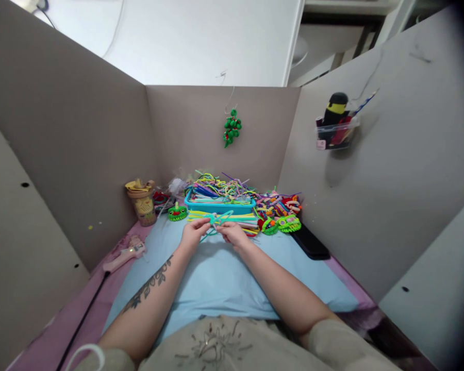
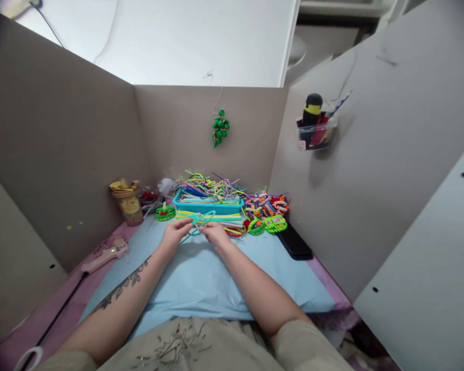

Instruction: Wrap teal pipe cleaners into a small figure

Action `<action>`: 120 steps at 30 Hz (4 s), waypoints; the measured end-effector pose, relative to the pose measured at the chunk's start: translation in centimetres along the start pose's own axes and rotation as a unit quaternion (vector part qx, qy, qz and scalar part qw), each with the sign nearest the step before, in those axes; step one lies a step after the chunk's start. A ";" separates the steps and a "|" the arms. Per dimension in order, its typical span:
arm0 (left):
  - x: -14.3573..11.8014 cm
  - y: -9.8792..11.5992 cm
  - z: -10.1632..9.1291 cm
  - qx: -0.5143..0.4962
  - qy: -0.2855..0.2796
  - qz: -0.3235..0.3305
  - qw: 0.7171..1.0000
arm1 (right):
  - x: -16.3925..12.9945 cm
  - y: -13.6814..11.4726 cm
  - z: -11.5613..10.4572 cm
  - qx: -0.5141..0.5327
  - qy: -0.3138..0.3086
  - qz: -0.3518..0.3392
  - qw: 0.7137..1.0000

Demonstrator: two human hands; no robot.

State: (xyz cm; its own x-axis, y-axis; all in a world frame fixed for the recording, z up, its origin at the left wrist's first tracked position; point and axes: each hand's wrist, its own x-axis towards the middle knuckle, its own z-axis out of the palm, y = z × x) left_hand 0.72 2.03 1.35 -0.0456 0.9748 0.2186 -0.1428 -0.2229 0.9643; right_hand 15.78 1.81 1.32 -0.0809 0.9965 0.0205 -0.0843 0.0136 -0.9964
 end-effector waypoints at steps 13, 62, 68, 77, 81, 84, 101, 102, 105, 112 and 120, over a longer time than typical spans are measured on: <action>1.2 -0.9 -0.7 -0.101 0.050 -0.018 0.993 | -0.4 0.7 1.0 0.053 -0.025 0.028 0.998; 0.6 -0.3 -0.2 -0.103 -0.003 -0.034 0.994 | -0.6 -0.9 -0.4 -0.209 0.123 -0.313 0.918; 0.4 0.1 -0.2 -0.098 -0.002 -0.033 0.995 | -0.4 -0.7 -0.2 -0.259 0.096 -0.328 0.903; -0.4 0.4 0.5 0.012 0.024 0.007 1.000 | -1.3 -1.0 0.2 -0.294 0.123 -0.371 0.872; -1.1 0.9 1.0 0.022 0.007 0.007 1.000 | -1.4 -0.9 0.3 -0.303 0.124 -0.367 0.871; -1.4 1.2 1.2 0.019 0.001 0.006 1.000 | -1.2 -0.7 0.2 -0.298 0.126 -0.363 0.874; -0.8 0.2 1.0 0.022 0.024 -0.013 0.999 | 0.1 1.1 0.6 -0.297 0.128 -0.372 0.870; -0.8 0.2 1.0 0.029 0.024 -0.014 0.999 | 0.1 1.0 0.6 -0.299 0.129 -0.368 0.871; -0.8 0.2 0.9 0.045 0.024 -0.019 0.999 | -0.1 0.8 0.7 -0.309 0.131 -0.350 0.875; -0.8 0.0 1.0 0.076 0.019 0.003 0.997 | -0.1 0.5 0.7 -0.327 0.129 -0.313 0.882; -0.7 -0.1 1.0 0.052 0.004 -0.004 0.999 | 1.1 0.5 -0.5 -0.213 0.023 -0.270 0.939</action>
State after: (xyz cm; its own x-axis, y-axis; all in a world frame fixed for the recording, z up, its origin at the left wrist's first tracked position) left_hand 1.79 1.38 1.21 -0.0520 0.9762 0.2105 -0.0407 -0.2127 0.9763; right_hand 16.12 2.96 0.80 -0.0971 0.8367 0.5390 0.3040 0.5406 -0.7844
